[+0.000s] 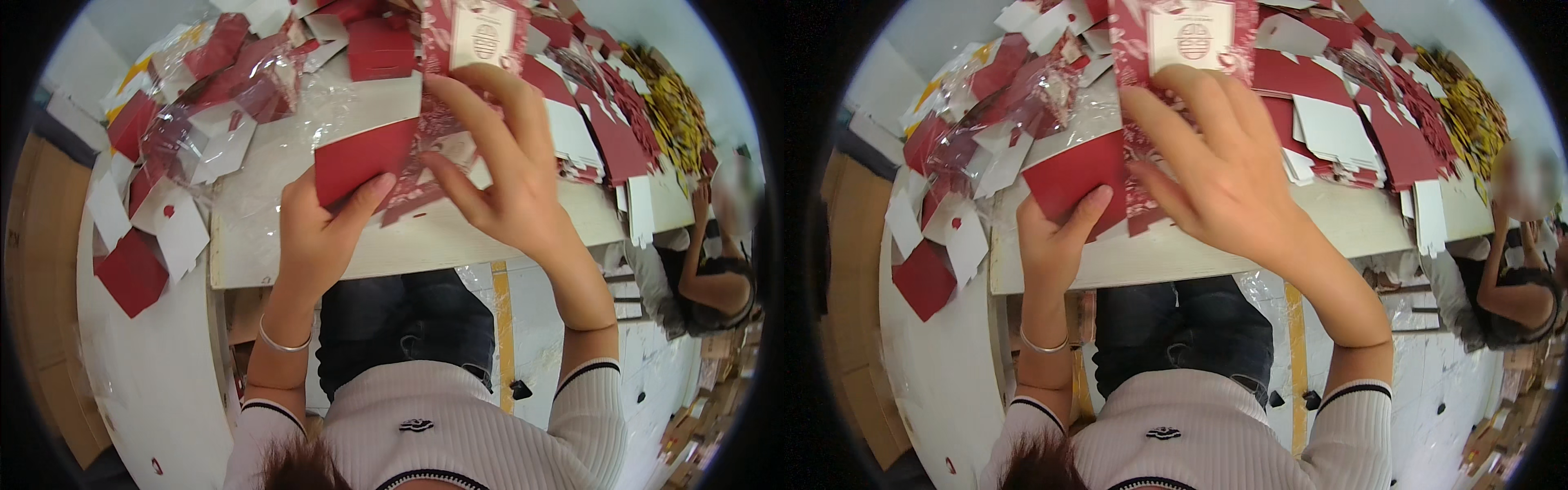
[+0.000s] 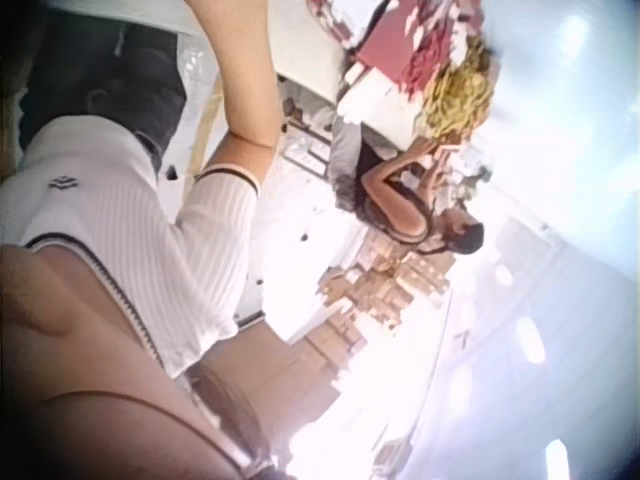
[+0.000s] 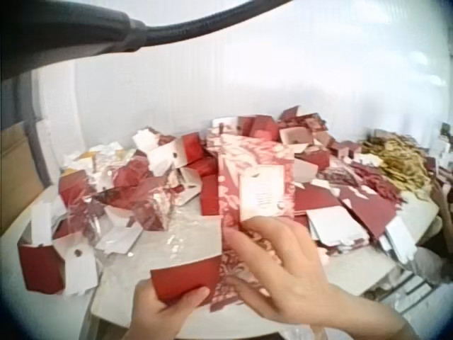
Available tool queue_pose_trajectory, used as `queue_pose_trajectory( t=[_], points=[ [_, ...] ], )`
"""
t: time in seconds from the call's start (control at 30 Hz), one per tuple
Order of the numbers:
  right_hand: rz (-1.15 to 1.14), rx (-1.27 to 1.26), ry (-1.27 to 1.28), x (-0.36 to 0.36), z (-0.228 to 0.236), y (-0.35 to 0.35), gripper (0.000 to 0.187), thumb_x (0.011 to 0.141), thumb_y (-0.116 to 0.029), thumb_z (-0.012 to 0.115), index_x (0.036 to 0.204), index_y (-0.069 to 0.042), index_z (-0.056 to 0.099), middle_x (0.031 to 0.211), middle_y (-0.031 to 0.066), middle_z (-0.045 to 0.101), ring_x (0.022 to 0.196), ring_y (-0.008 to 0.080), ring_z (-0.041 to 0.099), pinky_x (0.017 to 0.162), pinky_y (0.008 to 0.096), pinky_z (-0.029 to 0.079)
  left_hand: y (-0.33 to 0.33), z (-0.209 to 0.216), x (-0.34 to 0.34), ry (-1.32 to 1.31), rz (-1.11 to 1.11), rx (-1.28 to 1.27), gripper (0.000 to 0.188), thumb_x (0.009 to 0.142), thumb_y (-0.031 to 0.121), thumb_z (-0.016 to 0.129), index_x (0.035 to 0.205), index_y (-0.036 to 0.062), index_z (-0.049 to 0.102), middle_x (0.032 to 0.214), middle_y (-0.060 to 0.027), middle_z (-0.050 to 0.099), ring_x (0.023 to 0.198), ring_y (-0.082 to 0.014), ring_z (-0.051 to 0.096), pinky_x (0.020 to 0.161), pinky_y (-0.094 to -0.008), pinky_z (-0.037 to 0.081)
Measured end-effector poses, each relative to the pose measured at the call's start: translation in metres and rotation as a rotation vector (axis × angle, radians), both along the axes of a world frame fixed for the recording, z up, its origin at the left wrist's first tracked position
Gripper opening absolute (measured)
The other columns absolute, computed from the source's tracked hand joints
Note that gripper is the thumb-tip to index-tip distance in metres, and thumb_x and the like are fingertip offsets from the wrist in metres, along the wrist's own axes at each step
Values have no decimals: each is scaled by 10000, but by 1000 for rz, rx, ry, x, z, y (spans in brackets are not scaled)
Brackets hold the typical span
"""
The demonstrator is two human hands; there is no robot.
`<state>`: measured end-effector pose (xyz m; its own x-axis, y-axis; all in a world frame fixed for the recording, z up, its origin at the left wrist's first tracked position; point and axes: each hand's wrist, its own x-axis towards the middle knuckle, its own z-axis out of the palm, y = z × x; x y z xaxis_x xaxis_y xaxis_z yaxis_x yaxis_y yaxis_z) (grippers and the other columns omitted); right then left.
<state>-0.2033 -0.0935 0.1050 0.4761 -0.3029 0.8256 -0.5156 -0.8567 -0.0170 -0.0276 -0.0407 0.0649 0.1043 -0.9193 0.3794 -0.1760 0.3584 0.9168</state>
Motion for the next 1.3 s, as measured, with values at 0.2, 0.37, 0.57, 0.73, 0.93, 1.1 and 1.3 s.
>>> queue_pose_trajectory(
  t=[0.2, 0.37, 0.57, 0.73, 0.93, 1.1, 1.3],
  points=[
    [-152, -320, 103, 1, -12, -1, 469, 588, -96, 695, 1050, -78, 613, 1161, 164, 485, 974, 269, 511, 782, 336, 422, -2, -3, -11, -61, 80, -121, 207, 855, 103, 561, 1010, -33, 580, 859, -82, 632, 714, -90, 547, 647, -221, 442],
    [-238, -410, 30, -4, -29, -11, 339, 657, -100, 573, 991, -53, 607, 1185, 151, 498, 939, 239, 543, 711, 294, 458, -6, -11, -22, -128, 102, -267, 235, 898, 62, 447, 1097, -22, 539, 1027, -126, 603, 882, -180, 575, 785, -275, 444],
    [-129, -34, -253, -33, -32, 13, 267, 716, 15, 609, 979, -20, 586, 1056, 163, 439, 877, 229, 496, 634, 255, 448, 2, -23, -48, -668, 252, -573, 353, 769, 17, 508, 1101, 84, 604, 1184, -131, 523, 1108, -296, 479, 1008, -477, 251],
    [-13, 257, -768, -46, -47, 3, 214, 754, 113, 525, 923, -9, 573, 969, 69, 423, 739, 75, 433, 535, 170, 374, 2, -24, -45, -570, -87, -454, 606, 786, 345, 613, 1292, 97, 391, 1356, -159, 328, 1282, -324, 236, 1039, -486, 133],
    [220, 356, -671, -44, -44, 4, 253, 746, 129, 504, 927, -15, 602, 967, 53, 437, 710, 63, 440, 551, 175, 375, -41, -12, 4, -523, 298, -397, 584, 774, 276, 660, 1231, 6, 419, 1130, -160, 535, 1174, -265, 379, 969, -372, 290],
    [-14, 354, -319, -43, -40, -23, 211, 726, -16, 617, 935, -1, 595, 923, 123, 553, 712, 239, 497, 628, 290, 431, -38, 3, -3, -128, 40, -17, 269, 725, 163, 708, 886, -29, 609, 757, -91, 639, 658, -125, 588, 611, -244, 459],
    [-164, 395, -139, -27, -36, -16, 348, 672, -256, 723, 860, -5, 573, 874, 111, 545, 792, 249, 492, 692, 315, 415, -24, -6, -27, -269, 186, -190, 269, 700, 186, 733, 821, -11, 596, 686, -95, 620, 602, -160, 581, 578, -260, 455]
  ],
)
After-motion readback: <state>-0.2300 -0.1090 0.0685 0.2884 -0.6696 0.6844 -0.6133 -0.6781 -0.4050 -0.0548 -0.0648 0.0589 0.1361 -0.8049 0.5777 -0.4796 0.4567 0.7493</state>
